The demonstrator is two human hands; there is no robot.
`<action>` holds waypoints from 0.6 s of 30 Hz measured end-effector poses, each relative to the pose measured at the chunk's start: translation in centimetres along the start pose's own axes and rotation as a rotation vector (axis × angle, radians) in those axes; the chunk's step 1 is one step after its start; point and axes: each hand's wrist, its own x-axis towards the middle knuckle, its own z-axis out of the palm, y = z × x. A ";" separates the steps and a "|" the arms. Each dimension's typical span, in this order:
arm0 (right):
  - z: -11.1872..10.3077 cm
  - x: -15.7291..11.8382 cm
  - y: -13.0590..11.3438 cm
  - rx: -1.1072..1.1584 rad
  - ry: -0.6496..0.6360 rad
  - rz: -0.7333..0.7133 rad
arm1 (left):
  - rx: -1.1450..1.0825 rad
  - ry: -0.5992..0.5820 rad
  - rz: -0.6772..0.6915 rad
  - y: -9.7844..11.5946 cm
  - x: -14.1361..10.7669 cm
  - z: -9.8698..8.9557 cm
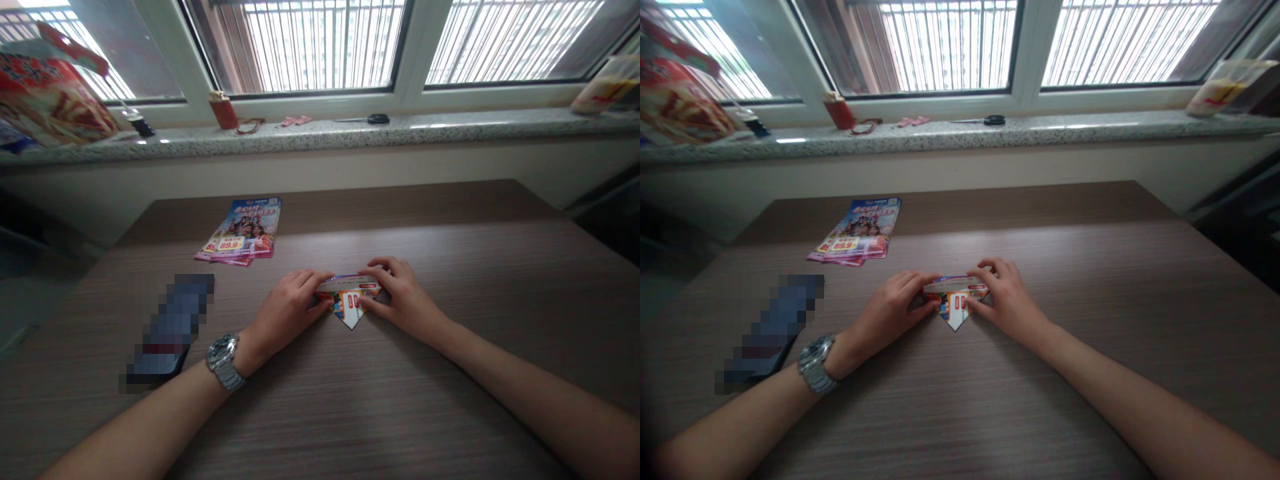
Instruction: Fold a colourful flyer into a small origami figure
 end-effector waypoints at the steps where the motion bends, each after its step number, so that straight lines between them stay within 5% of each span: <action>1: -0.1 0.0 -0.1 -0.005 0.002 -0.003 | -0.001 -0.006 0.000 0.0 0.0 0.0; 18: -0.4 0.2 -0.3 0.107 -0.086 -0.181 | -0.065 -0.019 0.102 -0.2 -0.1 0.3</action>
